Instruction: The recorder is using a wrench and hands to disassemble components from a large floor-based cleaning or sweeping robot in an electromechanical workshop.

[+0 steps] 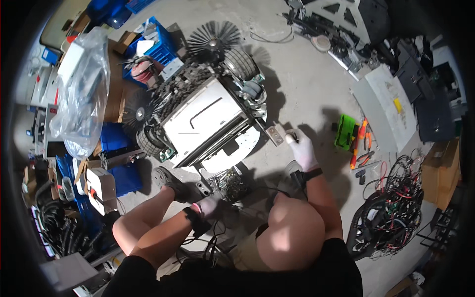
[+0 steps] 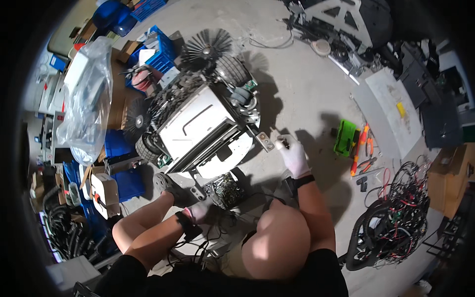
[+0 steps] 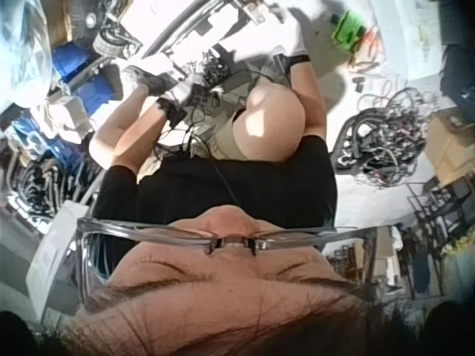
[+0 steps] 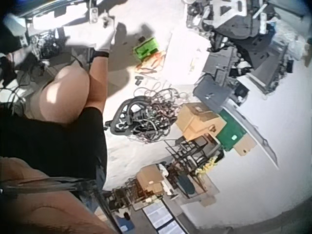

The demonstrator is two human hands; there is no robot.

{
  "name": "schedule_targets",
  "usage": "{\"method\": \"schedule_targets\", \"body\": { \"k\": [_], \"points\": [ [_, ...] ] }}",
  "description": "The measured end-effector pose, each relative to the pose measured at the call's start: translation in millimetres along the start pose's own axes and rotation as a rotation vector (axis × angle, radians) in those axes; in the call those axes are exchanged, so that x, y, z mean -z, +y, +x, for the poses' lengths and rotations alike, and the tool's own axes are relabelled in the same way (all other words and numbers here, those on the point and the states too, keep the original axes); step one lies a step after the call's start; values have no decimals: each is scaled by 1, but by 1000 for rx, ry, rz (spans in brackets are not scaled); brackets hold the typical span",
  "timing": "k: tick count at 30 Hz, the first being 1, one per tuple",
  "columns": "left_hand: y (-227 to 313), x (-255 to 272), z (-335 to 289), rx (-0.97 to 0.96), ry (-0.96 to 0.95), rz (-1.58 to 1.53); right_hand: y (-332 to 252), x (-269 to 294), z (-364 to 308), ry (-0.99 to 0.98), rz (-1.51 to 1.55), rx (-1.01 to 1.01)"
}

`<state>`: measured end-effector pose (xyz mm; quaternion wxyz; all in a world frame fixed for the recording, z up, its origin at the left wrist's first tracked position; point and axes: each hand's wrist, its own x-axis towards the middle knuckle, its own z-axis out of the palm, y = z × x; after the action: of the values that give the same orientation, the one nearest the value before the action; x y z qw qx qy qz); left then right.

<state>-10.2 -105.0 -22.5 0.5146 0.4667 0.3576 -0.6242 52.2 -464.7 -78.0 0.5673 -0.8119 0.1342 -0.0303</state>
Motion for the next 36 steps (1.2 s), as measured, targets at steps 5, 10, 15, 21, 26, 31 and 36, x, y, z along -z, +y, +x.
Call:
{"method": "schedule_targets", "body": {
  "k": [5,10,15,21,26,31,36],
  "points": [
    [56,-56,16,-186,28,940,-4,-10,-4,29,24,121],
    [117,-107,71,-790,183,905,18,-2,12,-72,77,56],
    [141,-152,88,-735,85,200,7,4,0,65,-25,114],
    [136,-142,103,-717,49,106,3,-10,-16,30,-434,302],
    [132,-123,119,-681,168,250,1,-20,-21,-20,-448,332],
    [130,-124,108,-771,36,138,-4,-28,-17,83,-520,269],
    [131,-125,103,-926,119,346,-12,-35,-20,-10,-707,239]
  ]
}}
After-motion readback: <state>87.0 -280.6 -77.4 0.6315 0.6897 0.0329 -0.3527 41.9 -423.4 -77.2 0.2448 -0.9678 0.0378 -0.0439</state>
